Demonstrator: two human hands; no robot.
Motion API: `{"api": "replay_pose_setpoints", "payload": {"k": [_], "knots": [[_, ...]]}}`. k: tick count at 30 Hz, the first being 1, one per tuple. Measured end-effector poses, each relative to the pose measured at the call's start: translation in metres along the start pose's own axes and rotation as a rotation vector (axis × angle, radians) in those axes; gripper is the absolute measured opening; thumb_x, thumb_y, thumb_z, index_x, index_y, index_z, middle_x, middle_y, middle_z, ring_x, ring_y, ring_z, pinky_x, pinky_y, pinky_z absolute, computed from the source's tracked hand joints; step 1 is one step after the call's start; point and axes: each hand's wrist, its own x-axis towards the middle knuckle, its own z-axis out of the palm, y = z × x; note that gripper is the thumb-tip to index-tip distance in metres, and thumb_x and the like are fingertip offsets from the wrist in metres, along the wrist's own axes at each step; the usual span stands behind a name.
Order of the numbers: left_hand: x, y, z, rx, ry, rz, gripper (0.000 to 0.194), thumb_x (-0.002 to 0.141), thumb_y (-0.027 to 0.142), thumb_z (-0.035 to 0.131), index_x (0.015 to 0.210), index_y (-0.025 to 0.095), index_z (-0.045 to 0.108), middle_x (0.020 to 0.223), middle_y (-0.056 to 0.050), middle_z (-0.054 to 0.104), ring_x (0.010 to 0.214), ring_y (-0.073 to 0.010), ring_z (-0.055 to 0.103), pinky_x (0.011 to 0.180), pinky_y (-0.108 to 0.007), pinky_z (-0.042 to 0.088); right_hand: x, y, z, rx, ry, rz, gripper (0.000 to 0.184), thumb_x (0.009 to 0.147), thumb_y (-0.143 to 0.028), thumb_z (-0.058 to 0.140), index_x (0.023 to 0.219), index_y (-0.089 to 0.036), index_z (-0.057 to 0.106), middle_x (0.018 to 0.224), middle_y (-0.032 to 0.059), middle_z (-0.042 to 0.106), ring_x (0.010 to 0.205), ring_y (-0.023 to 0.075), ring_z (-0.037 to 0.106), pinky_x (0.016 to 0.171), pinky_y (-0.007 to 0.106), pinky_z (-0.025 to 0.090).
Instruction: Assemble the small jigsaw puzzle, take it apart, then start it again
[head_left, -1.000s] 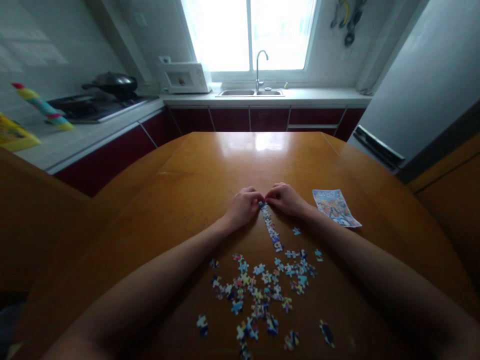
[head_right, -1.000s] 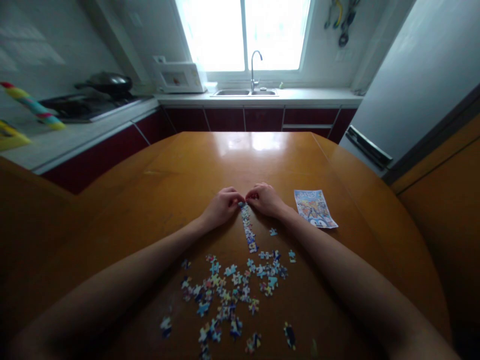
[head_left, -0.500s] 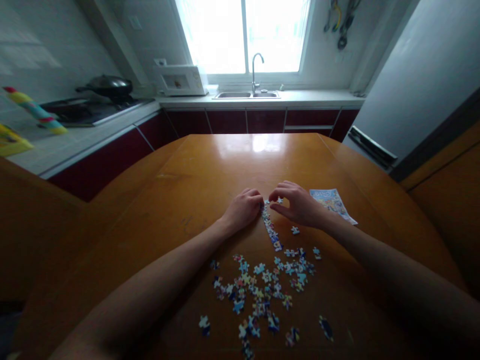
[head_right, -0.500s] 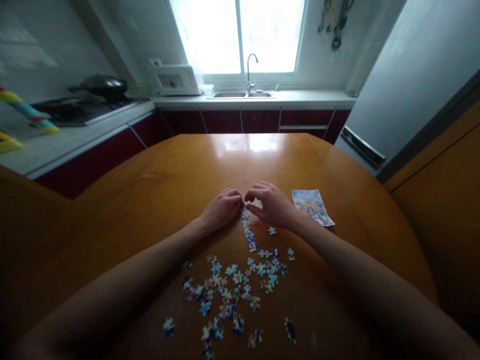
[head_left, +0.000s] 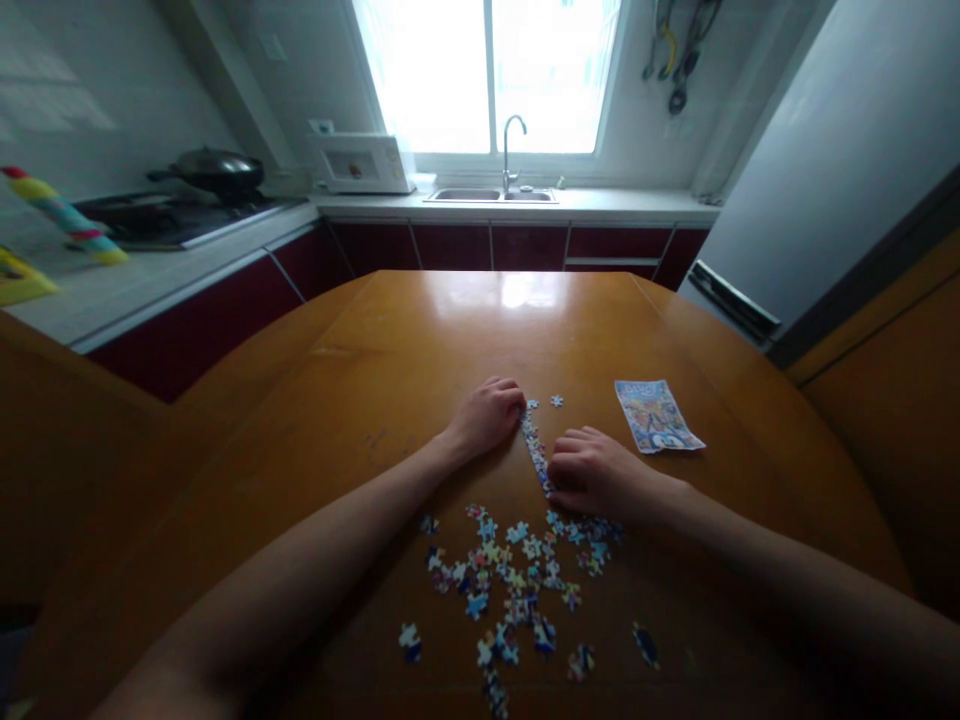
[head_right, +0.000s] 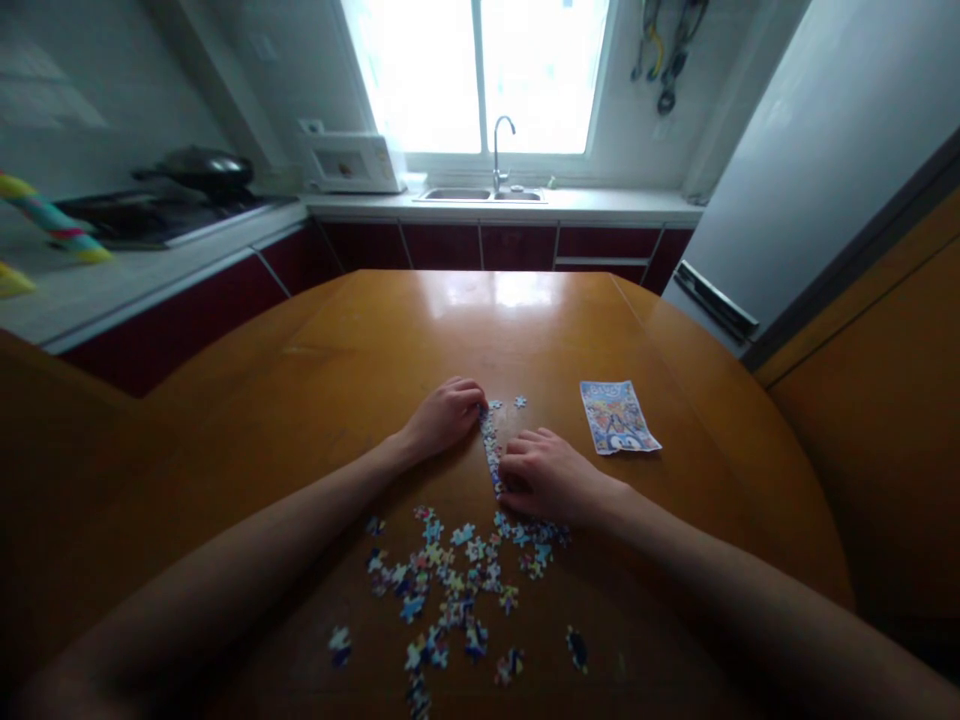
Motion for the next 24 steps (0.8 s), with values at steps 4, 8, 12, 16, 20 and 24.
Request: {"api": "replay_pose_setpoints", "payload": {"k": [4,8,12,16,20,24], "knots": [[0.003,-0.006,0.001,-0.046,-0.002,0.021,0.023,0.085,0.004,0.055,0.082,0.018,0.073,0.089,-0.006,0.069,0.091,-0.0195,0.059,0.088,-0.032,0.05,0.0,0.0,0.004,0.031,0.018,0.021,0.011,0.085,-0.032,0.073,0.084,-0.022,0.066,0.085,0.0027,0.066,0.084,0.0188,0.056,0.073,0.033,0.037],[0.007,-0.013,-0.003,-0.069,-0.043,0.056,0.026,0.084,0.003,0.053,0.086,0.019,0.074,0.093,-0.006,0.07,0.093,-0.0189,0.06,0.091,-0.034,0.05,0.006,-0.004,0.011,0.051,0.062,0.054,0.011,0.087,-0.03,0.07,0.082,-0.021,0.066,0.084,0.0036,0.065,0.08,0.0183,0.055,0.073,0.032,0.039],[0.008,-0.021,-0.007,-0.065,-0.069,0.103,0.029,0.086,0.003,0.051,0.092,0.02,0.074,0.097,-0.005,0.07,0.097,-0.0188,0.059,0.092,-0.033,0.049,0.02,-0.015,0.016,0.046,0.083,0.095,0.01,0.085,-0.028,0.071,0.082,-0.021,0.064,0.086,0.0041,0.066,0.083,0.0189,0.055,0.074,0.031,0.041],[0.007,-0.026,-0.007,-0.07,-0.046,0.099,0.028,0.087,0.003,0.051,0.092,0.02,0.073,0.097,-0.005,0.07,0.097,-0.0185,0.059,0.092,-0.032,0.049,0.027,-0.024,0.017,0.056,0.095,0.134,0.008,0.084,-0.023,0.07,0.082,-0.02,0.063,0.086,0.0044,0.066,0.084,0.0192,0.055,0.076,0.031,0.042],[0.007,-0.026,-0.005,-0.099,-0.024,0.072,0.026,0.087,0.003,0.052,0.09,0.019,0.073,0.095,-0.004,0.07,0.096,-0.0187,0.059,0.093,-0.033,0.048,0.025,-0.027,0.018,0.085,0.105,0.132,0.004,0.085,-0.021,0.067,0.084,-0.02,0.063,0.089,0.0049,0.066,0.085,0.0194,0.055,0.076,0.031,0.043],[0.006,-0.025,-0.004,-0.12,-0.013,0.054,0.027,0.086,0.002,0.052,0.09,0.019,0.072,0.096,-0.005,0.07,0.096,-0.0189,0.06,0.093,-0.033,0.048,0.024,-0.016,0.017,0.129,0.138,0.139,0.013,0.088,-0.01,0.056,0.091,-0.02,0.064,0.088,0.0045,0.067,0.084,0.0187,0.057,0.077,0.031,0.044]]}}
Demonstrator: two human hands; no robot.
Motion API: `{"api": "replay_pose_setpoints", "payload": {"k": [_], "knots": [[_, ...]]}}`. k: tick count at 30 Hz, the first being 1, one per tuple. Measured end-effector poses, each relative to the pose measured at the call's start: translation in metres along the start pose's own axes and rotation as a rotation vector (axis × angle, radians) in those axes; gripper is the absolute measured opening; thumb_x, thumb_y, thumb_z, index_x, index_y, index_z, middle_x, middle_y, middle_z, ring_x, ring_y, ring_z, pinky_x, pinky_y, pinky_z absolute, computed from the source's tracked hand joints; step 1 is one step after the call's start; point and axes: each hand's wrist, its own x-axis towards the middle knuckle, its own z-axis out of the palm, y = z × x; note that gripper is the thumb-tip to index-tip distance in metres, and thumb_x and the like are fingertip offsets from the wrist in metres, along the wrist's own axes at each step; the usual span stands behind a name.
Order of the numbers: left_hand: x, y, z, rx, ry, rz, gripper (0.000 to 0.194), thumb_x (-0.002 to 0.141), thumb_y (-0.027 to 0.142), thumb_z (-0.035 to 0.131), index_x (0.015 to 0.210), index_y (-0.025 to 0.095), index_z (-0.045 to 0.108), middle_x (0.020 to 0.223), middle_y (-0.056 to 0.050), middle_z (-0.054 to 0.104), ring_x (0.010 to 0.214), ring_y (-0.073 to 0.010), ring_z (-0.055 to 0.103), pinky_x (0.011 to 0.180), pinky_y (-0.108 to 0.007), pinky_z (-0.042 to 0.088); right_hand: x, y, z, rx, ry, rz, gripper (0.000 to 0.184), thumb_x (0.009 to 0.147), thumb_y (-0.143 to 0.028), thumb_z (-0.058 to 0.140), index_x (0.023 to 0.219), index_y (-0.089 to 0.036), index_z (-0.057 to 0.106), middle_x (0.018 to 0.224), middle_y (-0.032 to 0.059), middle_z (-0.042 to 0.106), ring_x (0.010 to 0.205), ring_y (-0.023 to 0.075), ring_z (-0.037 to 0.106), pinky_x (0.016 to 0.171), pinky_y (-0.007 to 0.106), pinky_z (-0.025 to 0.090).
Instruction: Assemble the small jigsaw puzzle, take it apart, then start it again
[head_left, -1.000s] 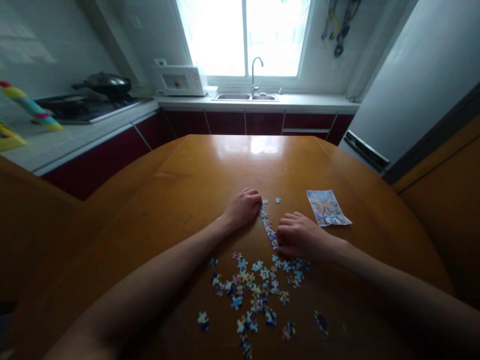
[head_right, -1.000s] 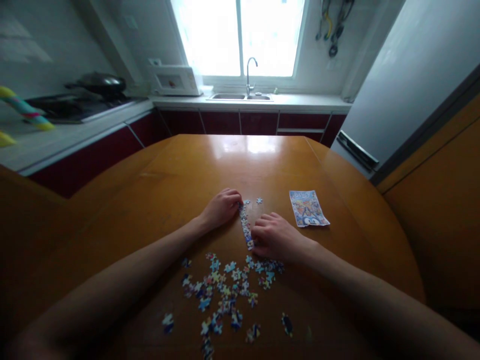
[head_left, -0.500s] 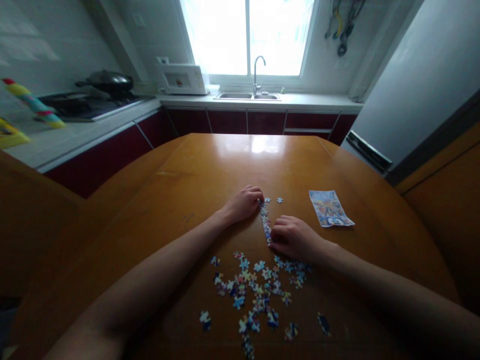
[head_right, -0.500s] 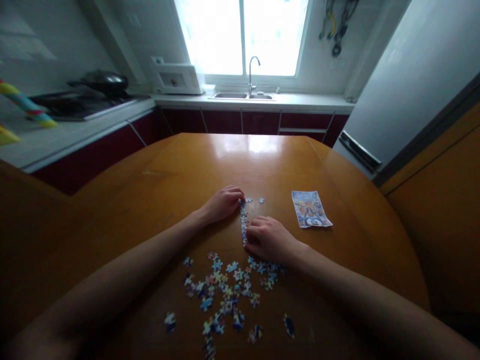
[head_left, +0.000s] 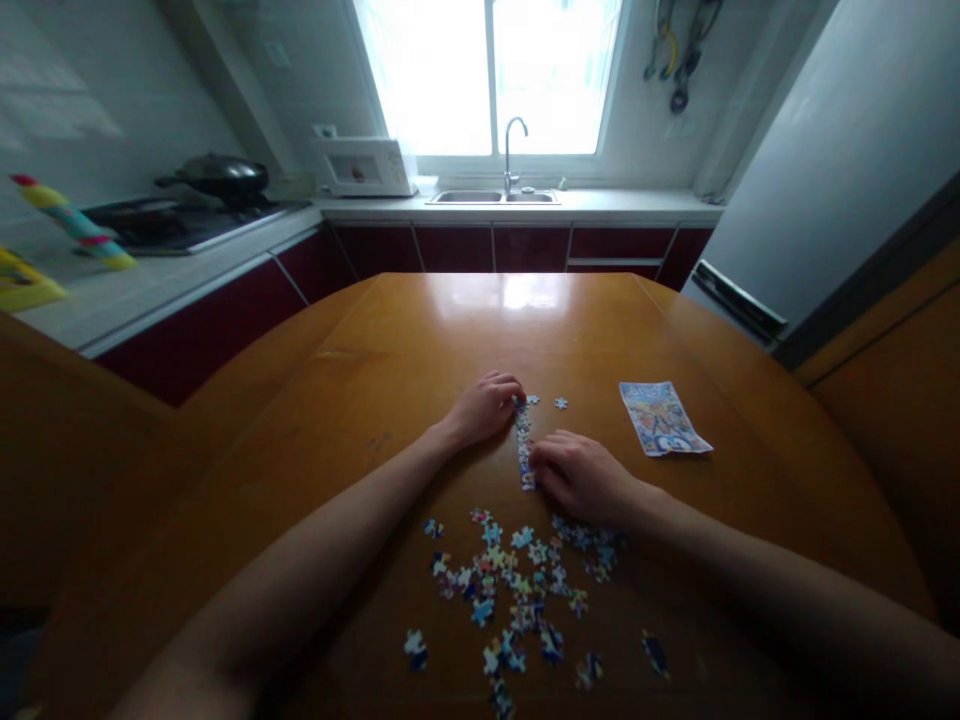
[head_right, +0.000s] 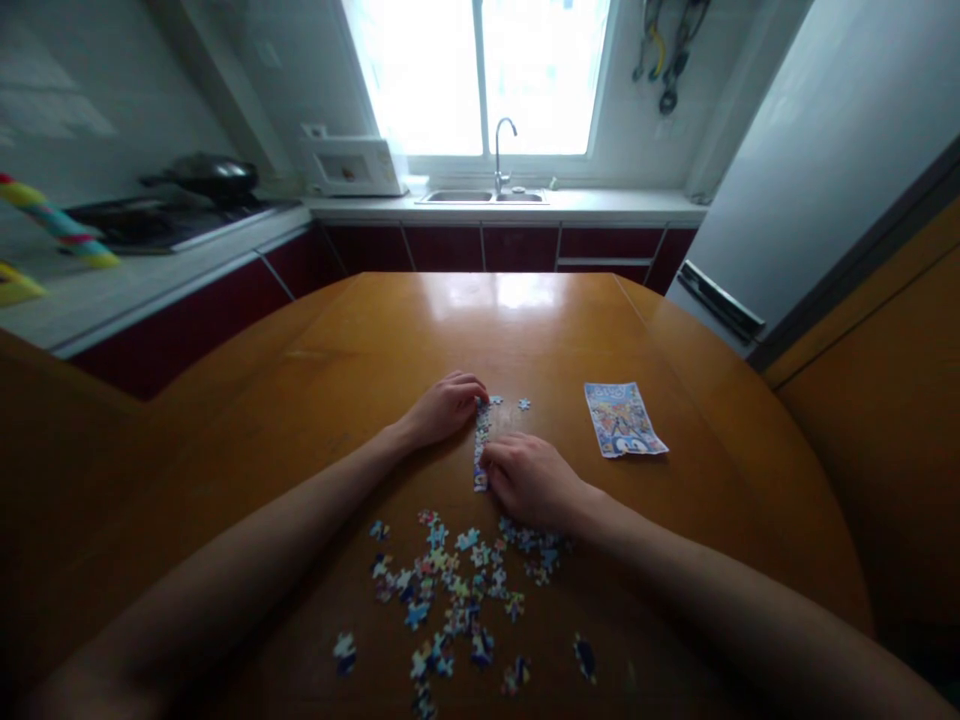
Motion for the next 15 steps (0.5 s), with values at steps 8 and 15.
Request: {"api": "replay_pose_setpoints", "payload": {"k": [8,15], "knots": [[0.0,-0.005,0.003,-0.014,0.017,0.025,0.023,0.087,0.004,0.053,0.089,0.019,0.071,0.096,-0.005,0.068,0.095,-0.019,0.059,0.091,-0.033,0.049,0.015,0.054,-0.013,-0.189,0.159,0.159,0.027,0.098,-0.019,0.049,0.116,-0.018,0.07,0.12,0.0138,0.066,0.115,0.028,0.053,0.097,0.042,0.043],[0.0,-0.004,0.003,-0.014,0.019,0.022,0.023,0.085,0.003,0.054,0.088,0.019,0.071,0.094,-0.005,0.068,0.094,-0.02,0.059,0.09,-0.035,0.049,-0.009,0.046,-0.011,-0.226,0.092,0.13,0.033,0.091,-0.007,0.05,0.115,-0.018,0.071,0.119,0.0125,0.066,0.112,0.0275,0.055,0.096,0.043,0.043]]}}
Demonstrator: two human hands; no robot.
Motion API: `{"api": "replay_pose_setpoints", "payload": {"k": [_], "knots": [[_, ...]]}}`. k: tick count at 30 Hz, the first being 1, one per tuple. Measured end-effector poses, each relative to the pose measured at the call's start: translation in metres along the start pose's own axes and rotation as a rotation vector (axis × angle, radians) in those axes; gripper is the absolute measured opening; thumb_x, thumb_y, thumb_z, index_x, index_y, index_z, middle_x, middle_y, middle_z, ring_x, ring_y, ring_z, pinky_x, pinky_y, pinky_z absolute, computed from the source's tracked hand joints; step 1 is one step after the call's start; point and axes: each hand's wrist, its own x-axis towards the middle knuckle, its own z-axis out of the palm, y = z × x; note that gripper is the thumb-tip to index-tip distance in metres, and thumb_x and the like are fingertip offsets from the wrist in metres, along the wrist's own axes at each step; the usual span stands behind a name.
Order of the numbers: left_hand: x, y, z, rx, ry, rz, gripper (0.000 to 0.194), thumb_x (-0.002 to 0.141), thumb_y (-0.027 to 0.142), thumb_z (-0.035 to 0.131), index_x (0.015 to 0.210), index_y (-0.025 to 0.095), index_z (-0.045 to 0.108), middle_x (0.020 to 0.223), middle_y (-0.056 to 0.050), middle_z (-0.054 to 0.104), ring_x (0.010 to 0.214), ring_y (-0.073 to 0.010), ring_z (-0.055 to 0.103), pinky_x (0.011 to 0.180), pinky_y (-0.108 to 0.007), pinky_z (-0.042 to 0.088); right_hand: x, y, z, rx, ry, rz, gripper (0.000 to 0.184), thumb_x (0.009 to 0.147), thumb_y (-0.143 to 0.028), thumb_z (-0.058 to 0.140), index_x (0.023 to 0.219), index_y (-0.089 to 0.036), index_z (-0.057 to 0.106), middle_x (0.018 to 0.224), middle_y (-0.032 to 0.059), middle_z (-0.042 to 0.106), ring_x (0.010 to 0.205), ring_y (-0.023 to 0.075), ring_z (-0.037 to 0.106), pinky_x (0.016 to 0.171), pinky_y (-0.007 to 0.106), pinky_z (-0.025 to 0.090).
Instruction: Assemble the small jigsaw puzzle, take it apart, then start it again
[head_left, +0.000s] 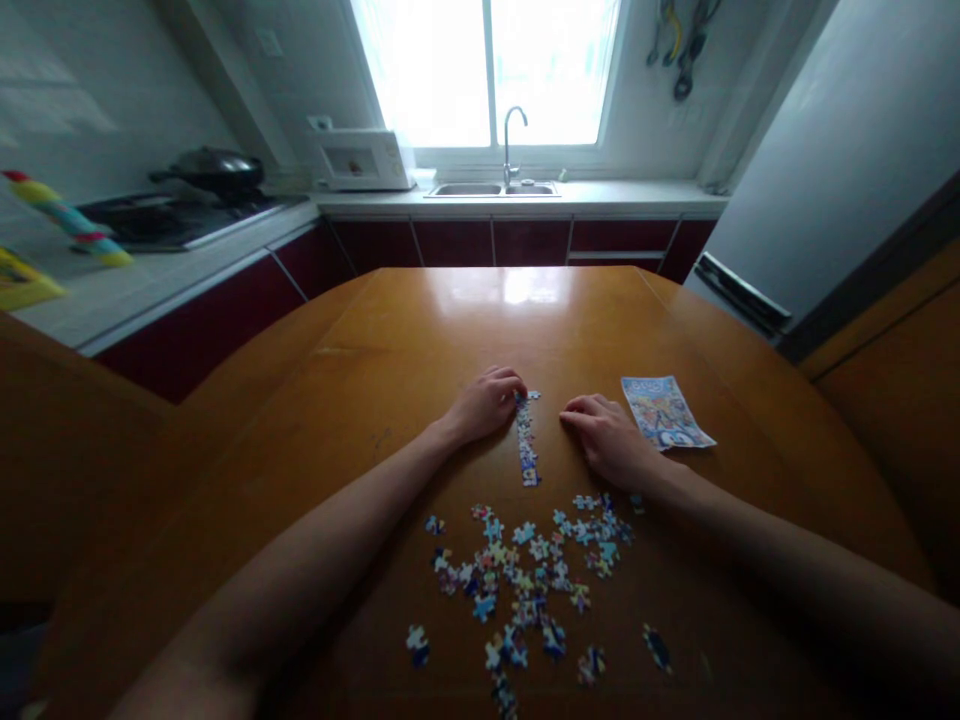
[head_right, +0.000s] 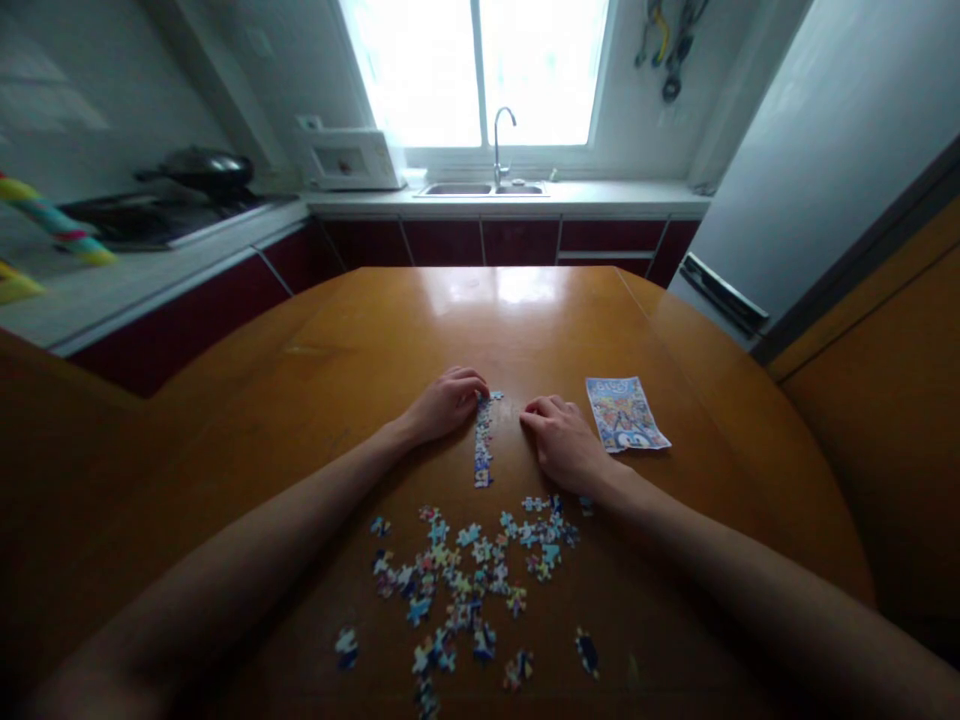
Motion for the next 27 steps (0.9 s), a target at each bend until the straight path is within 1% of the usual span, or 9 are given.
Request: {"api": "replay_pose_setpoints", "payload": {"k": [7,10,12,14,17,19,22,25,27], "knots": [[0.0,0.001,0.0,-0.003,0.007,0.001,0.021,0.087,0.006,0.055,0.088,0.019,0.071,0.094,-0.005,0.068,0.093,-0.0201,0.059,0.089,-0.035,0.049,-0.044,-0.032,-0.014,0.153,-0.082,-0.112,0.028,0.092,-0.007,0.051,0.105,-0.021,0.072,0.108,0.0085,0.068,0.102,0.0242,0.056,0.091,0.04,0.042],[0.0,0.0,0.0,-0.004,0.013,-0.001,0.021,0.085,0.005,0.055,0.088,0.019,0.071,0.094,-0.005,0.068,0.093,-0.02,0.059,0.089,-0.035,0.049,-0.057,-0.039,-0.02,0.211,-0.105,-0.153,0.027,0.092,-0.008,0.052,0.104,-0.022,0.071,0.104,0.0069,0.068,0.098,0.0228,0.056,0.088,0.039,0.041],[0.0,0.0,0.0,-0.009,0.015,-0.004,0.022,0.084,0.004,0.056,0.088,0.019,0.071,0.094,-0.004,0.068,0.093,-0.0199,0.059,0.088,-0.034,0.049,-0.061,-0.041,-0.021,0.241,-0.095,-0.165,0.027,0.093,-0.009,0.051,0.107,-0.022,0.07,0.102,0.0069,0.067,0.097,0.0222,0.056,0.087,0.039,0.041],[0.001,0.001,0.0,-0.012,0.014,-0.007,0.022,0.084,0.004,0.056,0.088,0.019,0.071,0.094,-0.004,0.068,0.093,-0.0199,0.059,0.088,-0.034,0.049,-0.06,-0.043,-0.02,0.259,-0.038,-0.143,0.028,0.093,-0.009,0.051,0.11,-0.021,0.069,0.102,0.0075,0.067,0.096,0.022,0.055,0.086,0.038,0.041],[0.001,0.001,-0.001,-0.012,0.012,-0.012,0.022,0.084,0.004,0.056,0.088,0.02,0.071,0.094,-0.004,0.069,0.093,-0.0199,0.06,0.088,-0.034,0.049,-0.05,-0.049,-0.015,0.291,0.017,-0.124,0.022,0.093,-0.011,0.054,0.105,-0.02,0.07,0.098,0.0069,0.066,0.094,0.021,0.054,0.083,0.035,0.041],[0.001,0.001,-0.001,-0.012,0.015,-0.016,0.022,0.084,0.004,0.056,0.088,0.019,0.071,0.094,-0.004,0.069,0.094,-0.02,0.06,0.089,-0.034,0.049,-0.041,-0.059,-0.01,0.292,-0.027,-0.16,0.015,0.093,-0.015,0.058,0.098,-0.021,0.071,0.096,0.0056,0.066,0.091,0.0199,0.054,0.081,0.034,0.04],[0.001,0.001,-0.001,-0.011,0.021,-0.021,0.021,0.084,0.005,0.056,0.088,0.019,0.072,0.094,-0.004,0.069,0.094,-0.0201,0.06,0.09,-0.034,0.049,-0.029,-0.078,-0.004,0.213,-0.146,-0.204,0.007,0.091,-0.021,0.063,0.088,-0.02,0.07,0.092,0.0043,0.066,0.087,0.0188,0.053,0.077,0.033,0.036],[0.001,-0.001,0.001,-0.015,0.021,-0.02,0.023,0.084,0.004,0.056,0.087,0.02,0.072,0.094,-0.004,0.069,0.093,-0.0197,0.06,0.09,-0.034,0.049,-0.021,-0.093,-0.002,0.125,-0.253,-0.216,0.008,0.09,-0.023,0.067,0.083,-0.019,0.068,0.09,0.0046,0.066,0.085,0.0185,0.052,0.074,0.032,0.032],[0.0,-0.002,0.002,-0.022,0.023,-0.014,0.023,0.084,0.004,0.056,0.087,0.02,0.072,0.094,-0.004,0.069,0.092,-0.0194,0.06,0.09,-0.034,0.049,-0.017,-0.098,-0.003,0.093,-0.296,-0.215,0.011,0.09,-0.025,0.068,0.081,-0.018,0.067,0.089,0.0051,0.066,0.082,0.018,0.052,0.073,0.032,0.031]]}}
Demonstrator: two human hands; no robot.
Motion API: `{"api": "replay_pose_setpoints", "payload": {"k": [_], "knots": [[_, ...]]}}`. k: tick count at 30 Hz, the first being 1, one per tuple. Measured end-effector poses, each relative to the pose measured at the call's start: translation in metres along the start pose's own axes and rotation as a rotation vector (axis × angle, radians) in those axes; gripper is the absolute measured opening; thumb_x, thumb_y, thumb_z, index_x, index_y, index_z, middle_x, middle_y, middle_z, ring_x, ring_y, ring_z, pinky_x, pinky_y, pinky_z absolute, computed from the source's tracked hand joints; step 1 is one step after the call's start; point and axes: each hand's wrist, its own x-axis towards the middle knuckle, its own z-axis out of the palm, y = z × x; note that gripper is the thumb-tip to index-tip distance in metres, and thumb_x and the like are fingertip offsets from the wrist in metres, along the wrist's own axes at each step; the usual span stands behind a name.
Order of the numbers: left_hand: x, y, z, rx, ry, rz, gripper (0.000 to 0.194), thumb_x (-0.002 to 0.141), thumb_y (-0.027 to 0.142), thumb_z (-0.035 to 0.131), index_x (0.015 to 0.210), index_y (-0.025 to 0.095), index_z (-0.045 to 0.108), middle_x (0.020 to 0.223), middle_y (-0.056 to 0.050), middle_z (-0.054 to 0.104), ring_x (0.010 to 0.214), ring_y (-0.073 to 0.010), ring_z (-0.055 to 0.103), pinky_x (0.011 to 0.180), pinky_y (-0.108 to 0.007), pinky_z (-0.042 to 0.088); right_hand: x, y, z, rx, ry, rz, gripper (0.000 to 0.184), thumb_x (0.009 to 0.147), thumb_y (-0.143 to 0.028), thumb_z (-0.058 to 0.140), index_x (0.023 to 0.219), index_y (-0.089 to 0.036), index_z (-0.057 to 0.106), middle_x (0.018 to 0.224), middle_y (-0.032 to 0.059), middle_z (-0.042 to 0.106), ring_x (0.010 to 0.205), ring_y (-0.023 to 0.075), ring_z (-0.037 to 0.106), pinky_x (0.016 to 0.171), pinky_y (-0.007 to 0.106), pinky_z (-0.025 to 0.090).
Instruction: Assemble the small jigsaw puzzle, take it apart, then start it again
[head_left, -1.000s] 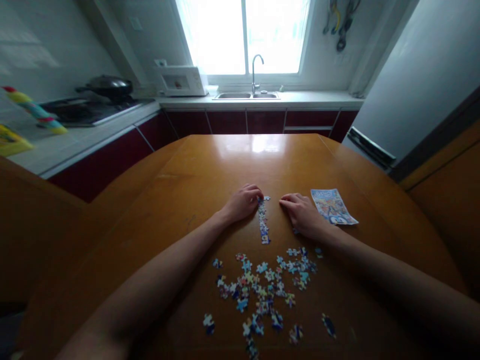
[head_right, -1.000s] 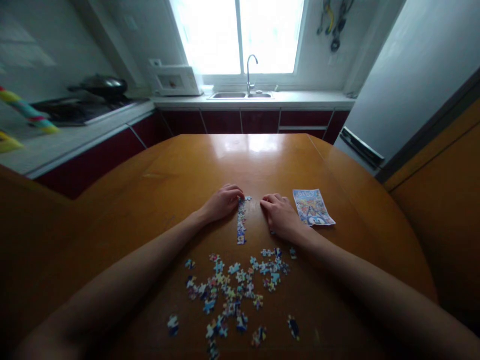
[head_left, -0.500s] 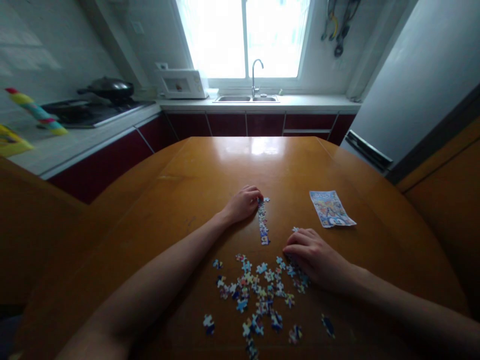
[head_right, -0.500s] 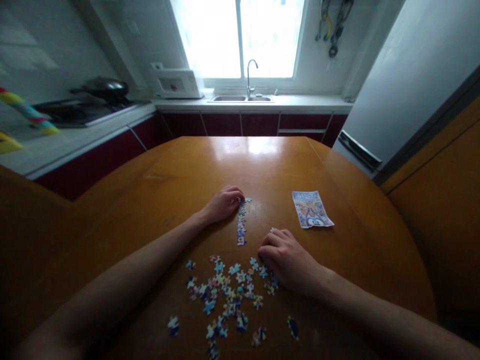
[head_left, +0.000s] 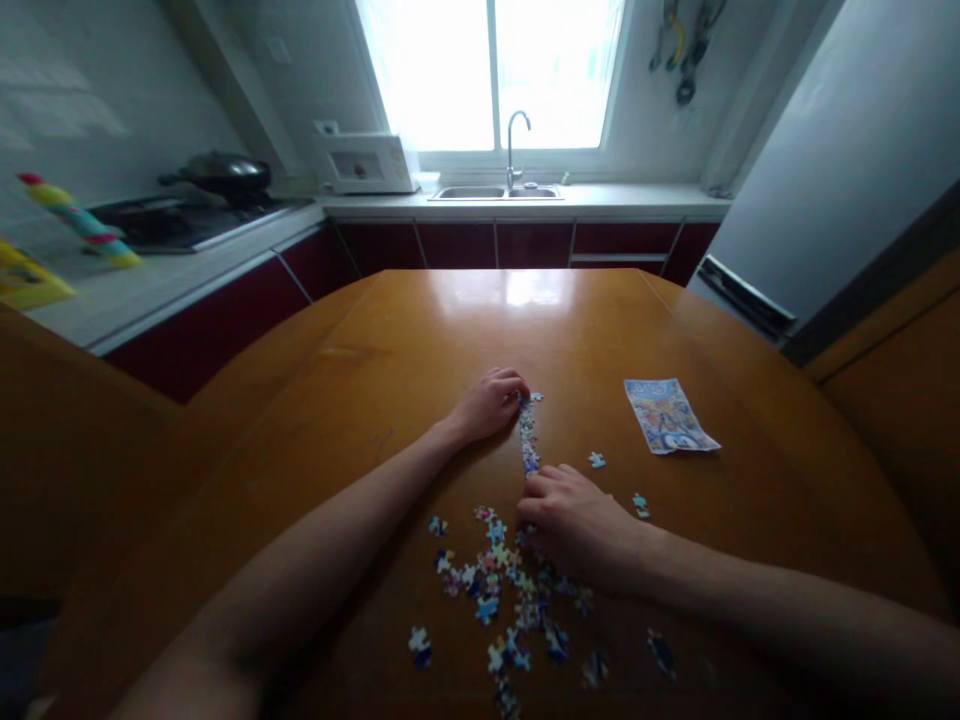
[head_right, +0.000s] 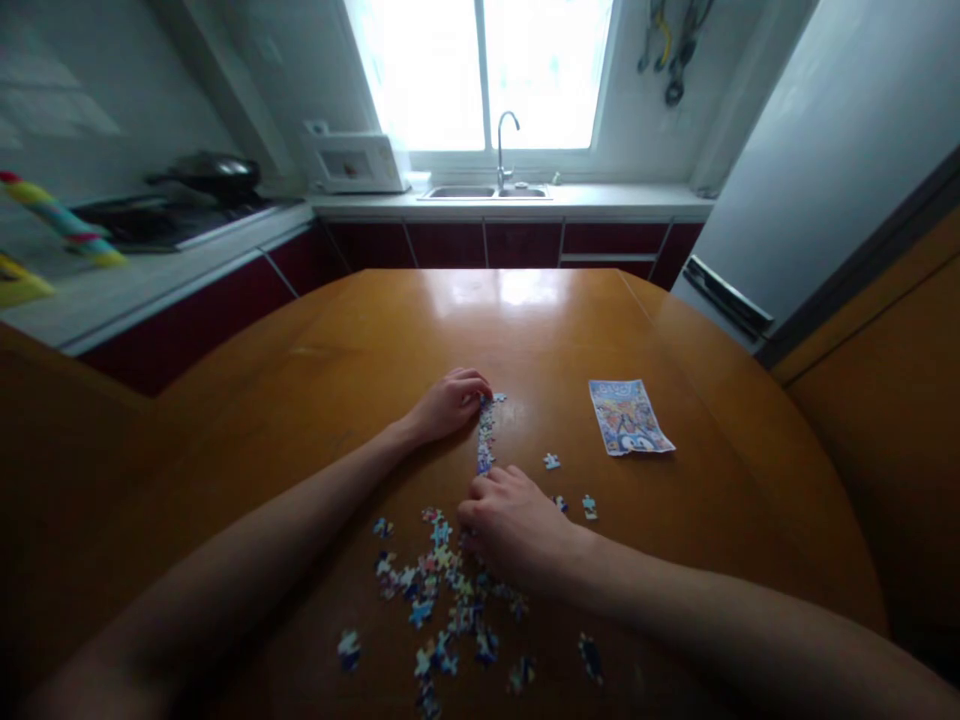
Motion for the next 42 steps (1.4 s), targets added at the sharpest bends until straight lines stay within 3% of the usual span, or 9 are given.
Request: {"api": "replay_pose_setpoints", "payload": {"k": [5,10,16,19,28,35,42], "knots": [[0.0,-0.002,0.002,-0.007,0.007,0.006,0.022,0.085,0.005,0.056,0.087,0.02,0.072,0.093,-0.004,0.069,0.092,-0.0195,0.06,0.089,-0.035,0.049,0.007,0.002,-0.004,0.003,0.024,0.02,0.012,0.092,-0.02,0.063,0.08,-0.018,0.065,0.087,0.0039,0.066,0.08,0.0164,0.051,0.071,0.032,0.03],[0.002,-0.001,0.002,-0.008,0.008,-0.007,0.023,0.083,0.004,0.055,0.086,0.02,0.072,0.093,-0.004,0.069,0.092,-0.0197,0.06,0.09,-0.036,0.049,0.017,-0.003,0.007,-0.028,0.039,-0.052,0.012,0.09,-0.022,0.064,0.079,-0.018,0.064,0.084,0.0042,0.064,0.076,0.0164,0.05,0.071,0.032,0.032],[0.001,0.001,0.0,-0.012,0.001,-0.004,0.024,0.083,0.004,0.053,0.086,0.019,0.072,0.094,-0.004,0.069,0.093,-0.0199,0.06,0.091,-0.036,0.049,0.022,-0.012,0.016,-0.051,0.018,0.0,0.002,0.085,-0.015,0.062,0.084,-0.015,0.064,0.087,0.0083,0.064,0.075,0.0172,0.05,0.07,0.031,0.037],[0.001,0.001,0.0,-0.011,0.001,-0.008,0.024,0.084,0.005,0.053,0.086,0.02,0.072,0.095,-0.005,0.069,0.093,-0.02,0.061,0.091,-0.037,0.049,0.022,-0.015,0.013,-0.015,0.004,0.027,0.005,0.082,-0.012,0.06,0.086,-0.014,0.061,0.089,0.0093,0.064,0.078,0.0185,0.052,0.071,0.031,0.039],[0.001,0.0,0.0,-0.021,0.0,-0.003,0.022,0.084,0.006,0.055,0.086,0.019,0.071,0.093,-0.004,0.068,0.092,-0.0195,0.06,0.089,-0.035,0.049,0.023,-0.013,-0.004,0.472,-0.019,0.147,0.009,0.074,-0.009,0.06,0.072,-0.018,0.061,0.067,-0.0008,0.063,0.058,0.0095,0.048,0.057,0.026,0.035],[0.001,-0.002,0.0,-0.025,-0.001,-0.018,0.02,0.086,0.007,0.056,0.088,0.02,0.072,0.095,-0.004,0.068,0.093,-0.0191,0.06,0.09,-0.036,0.05,0.028,-0.007,-0.013,0.756,0.098,0.117,0.013,0.079,-0.011,0.054,0.086,-0.017,0.063,0.072,-0.0017,0.06,0.063,0.0097,0.05,0.058,0.023,0.041],[0.001,0.0,0.0,0.001,0.007,-0.029,0.019,0.085,0.007,0.055,0.09,0.02,0.068,0.093,-0.004,0.067,0.093,-0.0196,0.059,0.086,-0.035,0.05,0.04,0.017,-0.016,1.03,0.234,0.23,0.008,0.081,-0.014,0.059,0.087,-0.016,0.064,0.068,-0.0016,0.059,0.061,0.0107,0.054,0.055,0.024,0.043]]}}
